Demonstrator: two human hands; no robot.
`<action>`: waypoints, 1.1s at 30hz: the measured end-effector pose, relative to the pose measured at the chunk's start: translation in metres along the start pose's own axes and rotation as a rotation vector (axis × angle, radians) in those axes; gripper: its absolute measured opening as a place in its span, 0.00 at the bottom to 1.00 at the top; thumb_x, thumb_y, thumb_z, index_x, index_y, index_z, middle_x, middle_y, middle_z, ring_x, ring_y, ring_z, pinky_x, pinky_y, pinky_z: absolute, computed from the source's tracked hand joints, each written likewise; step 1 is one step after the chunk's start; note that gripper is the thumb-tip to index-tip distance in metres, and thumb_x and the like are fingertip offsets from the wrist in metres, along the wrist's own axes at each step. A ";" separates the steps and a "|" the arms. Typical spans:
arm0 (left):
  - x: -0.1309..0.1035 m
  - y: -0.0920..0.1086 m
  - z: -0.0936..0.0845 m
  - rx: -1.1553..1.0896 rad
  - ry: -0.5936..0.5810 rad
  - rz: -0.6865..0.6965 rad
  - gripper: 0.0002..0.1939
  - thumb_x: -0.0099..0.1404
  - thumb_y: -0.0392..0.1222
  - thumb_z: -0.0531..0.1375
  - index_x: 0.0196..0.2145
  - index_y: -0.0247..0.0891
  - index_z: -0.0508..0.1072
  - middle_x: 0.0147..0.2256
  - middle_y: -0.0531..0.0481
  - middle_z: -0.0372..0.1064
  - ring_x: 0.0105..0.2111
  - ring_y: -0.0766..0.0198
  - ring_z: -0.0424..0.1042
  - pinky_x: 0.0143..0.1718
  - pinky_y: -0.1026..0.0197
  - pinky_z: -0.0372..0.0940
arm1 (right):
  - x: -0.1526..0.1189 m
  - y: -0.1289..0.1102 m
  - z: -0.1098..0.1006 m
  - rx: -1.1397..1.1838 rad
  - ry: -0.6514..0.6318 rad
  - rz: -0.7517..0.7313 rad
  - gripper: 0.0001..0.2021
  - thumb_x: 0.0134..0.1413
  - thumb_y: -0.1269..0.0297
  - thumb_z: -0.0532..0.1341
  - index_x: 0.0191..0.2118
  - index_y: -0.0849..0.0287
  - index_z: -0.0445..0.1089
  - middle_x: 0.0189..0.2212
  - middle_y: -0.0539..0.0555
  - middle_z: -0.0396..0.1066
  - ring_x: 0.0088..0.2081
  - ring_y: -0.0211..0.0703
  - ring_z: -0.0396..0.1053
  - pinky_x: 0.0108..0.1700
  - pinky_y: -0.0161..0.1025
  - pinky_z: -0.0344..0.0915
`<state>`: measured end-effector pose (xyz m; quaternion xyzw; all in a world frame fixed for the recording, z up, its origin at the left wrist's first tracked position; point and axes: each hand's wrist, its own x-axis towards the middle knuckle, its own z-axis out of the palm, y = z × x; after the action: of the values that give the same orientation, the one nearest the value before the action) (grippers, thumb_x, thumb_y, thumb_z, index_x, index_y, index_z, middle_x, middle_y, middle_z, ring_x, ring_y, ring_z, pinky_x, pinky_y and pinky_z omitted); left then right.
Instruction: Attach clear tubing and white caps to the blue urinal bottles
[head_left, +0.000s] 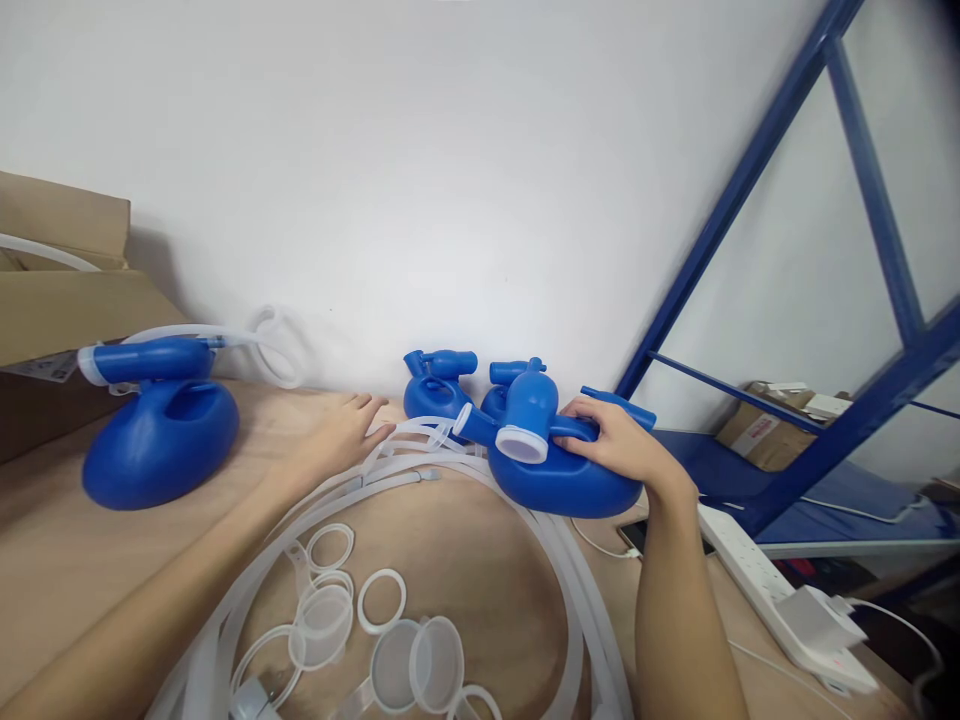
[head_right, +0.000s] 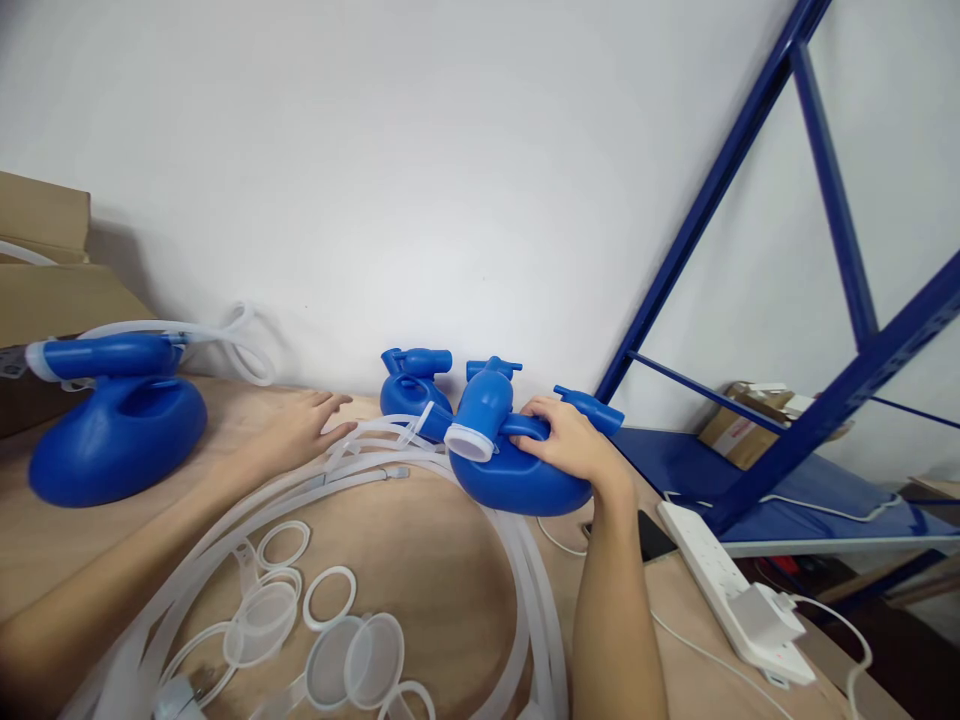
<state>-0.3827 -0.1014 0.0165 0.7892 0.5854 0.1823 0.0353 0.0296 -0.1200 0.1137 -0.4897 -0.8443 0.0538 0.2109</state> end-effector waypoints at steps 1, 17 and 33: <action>0.003 -0.002 0.003 -0.065 0.030 -0.004 0.30 0.72 0.61 0.48 0.58 0.35 0.69 0.59 0.31 0.69 0.62 0.40 0.65 0.62 0.41 0.59 | -0.001 0.001 -0.001 -0.002 0.007 0.012 0.09 0.56 0.55 0.64 0.37 0.54 0.75 0.42 0.55 0.77 0.45 0.55 0.74 0.51 0.50 0.68; 0.029 -0.010 0.023 -0.453 -0.211 -0.026 0.24 0.64 0.62 0.52 0.43 0.40 0.71 0.40 0.47 0.78 0.40 0.54 0.75 0.43 0.56 0.68 | 0.005 0.008 0.005 -0.025 0.012 0.069 0.08 0.56 0.57 0.64 0.35 0.55 0.74 0.42 0.55 0.77 0.45 0.54 0.74 0.50 0.49 0.67; 0.011 -0.004 -0.038 -0.200 -0.050 -0.011 0.27 0.66 0.56 0.51 0.54 0.38 0.72 0.40 0.42 0.77 0.38 0.50 0.74 0.43 0.51 0.67 | 0.004 0.006 0.005 -0.021 0.024 0.053 0.08 0.59 0.57 0.62 0.39 0.54 0.75 0.43 0.55 0.77 0.46 0.54 0.74 0.51 0.48 0.67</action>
<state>-0.3961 -0.0960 0.0531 0.7827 0.5676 0.2199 0.1294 0.0309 -0.1123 0.1086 -0.5148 -0.8289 0.0447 0.2144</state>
